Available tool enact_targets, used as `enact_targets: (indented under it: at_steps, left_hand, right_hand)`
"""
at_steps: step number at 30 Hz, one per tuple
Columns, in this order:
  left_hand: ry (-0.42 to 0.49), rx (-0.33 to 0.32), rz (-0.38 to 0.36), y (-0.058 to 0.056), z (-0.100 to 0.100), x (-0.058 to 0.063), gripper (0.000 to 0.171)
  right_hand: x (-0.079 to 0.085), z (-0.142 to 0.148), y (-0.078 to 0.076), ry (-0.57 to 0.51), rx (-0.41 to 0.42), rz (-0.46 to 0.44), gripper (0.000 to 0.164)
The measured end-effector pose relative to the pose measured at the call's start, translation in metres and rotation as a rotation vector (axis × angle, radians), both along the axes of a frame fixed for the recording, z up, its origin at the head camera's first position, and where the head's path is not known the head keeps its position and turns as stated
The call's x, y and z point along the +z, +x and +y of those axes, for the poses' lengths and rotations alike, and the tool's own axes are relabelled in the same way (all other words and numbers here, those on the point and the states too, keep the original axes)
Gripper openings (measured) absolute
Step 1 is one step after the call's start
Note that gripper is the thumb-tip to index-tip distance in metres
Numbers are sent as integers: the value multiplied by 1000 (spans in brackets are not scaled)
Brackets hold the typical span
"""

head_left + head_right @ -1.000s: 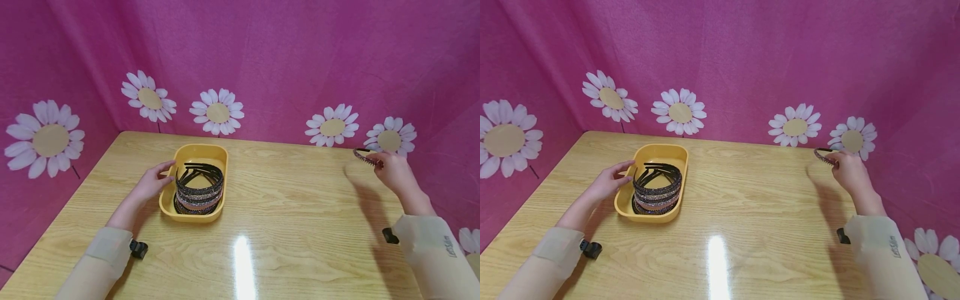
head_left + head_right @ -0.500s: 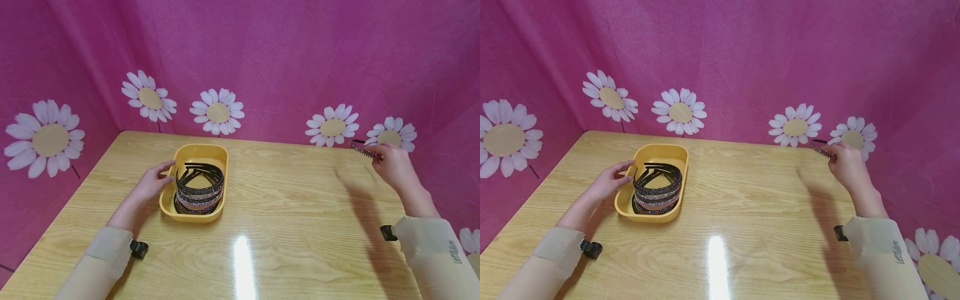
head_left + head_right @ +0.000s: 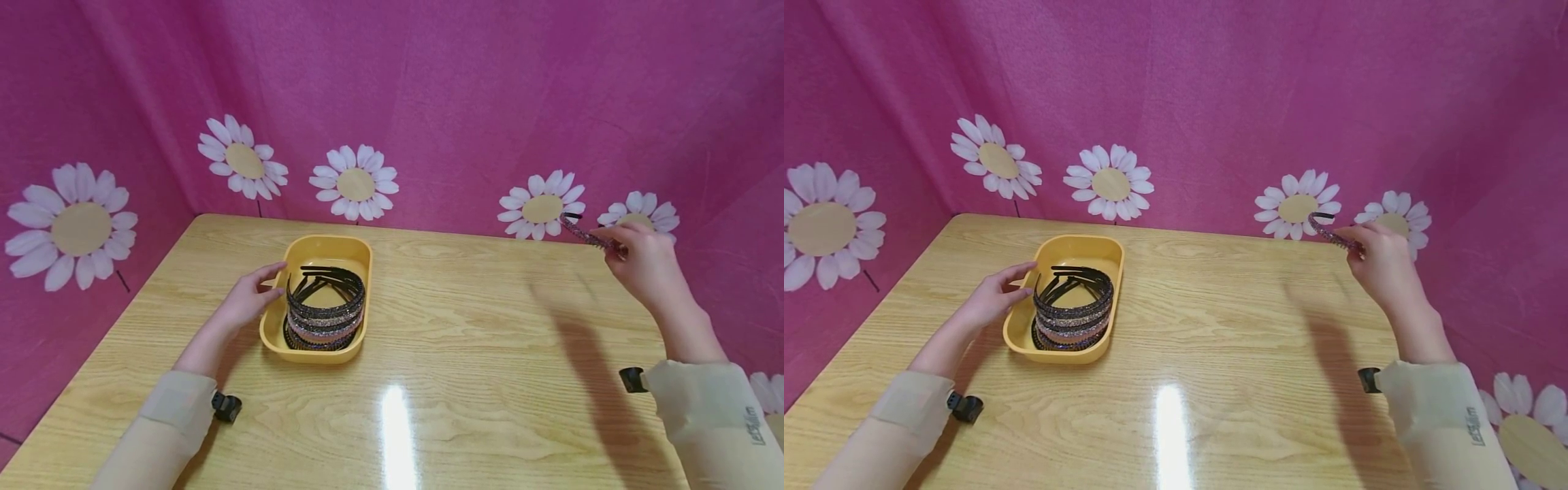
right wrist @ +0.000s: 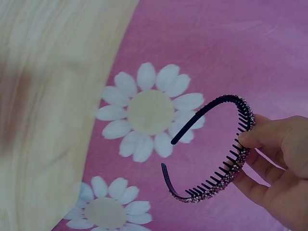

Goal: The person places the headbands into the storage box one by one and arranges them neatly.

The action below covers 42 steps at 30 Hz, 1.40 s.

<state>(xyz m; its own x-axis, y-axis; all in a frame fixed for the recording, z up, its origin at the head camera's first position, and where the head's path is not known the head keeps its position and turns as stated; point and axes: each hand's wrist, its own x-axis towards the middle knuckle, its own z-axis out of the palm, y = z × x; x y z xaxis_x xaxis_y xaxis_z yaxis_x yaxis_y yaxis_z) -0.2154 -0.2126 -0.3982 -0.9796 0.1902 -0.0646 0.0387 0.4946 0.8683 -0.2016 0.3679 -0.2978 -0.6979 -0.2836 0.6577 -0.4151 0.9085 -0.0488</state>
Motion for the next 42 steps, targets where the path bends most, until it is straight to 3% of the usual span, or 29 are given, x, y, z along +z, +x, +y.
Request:
enact_targets:
  at_steps: [12, 18, 31, 42]
  left_hand:
    - [-8, 3, -1, 0, 0, -1, 56]
    - [-11, 5, 6, 1, -1, -1, 56]
    - [-7, 11, -7, 0, 0, 0, 56]
    - [-7, 10, -4, 1, 1, 1, 56]
  right_hand:
    - [21, -30, 13, -57, 23, 22, 38]
    - [27, -45, 17, -81, 87, 50, 39]
    - [32, -81, 25, -164, 172, 103, 42]
    - [31, -109, 28, -128, 214, 135, 44]
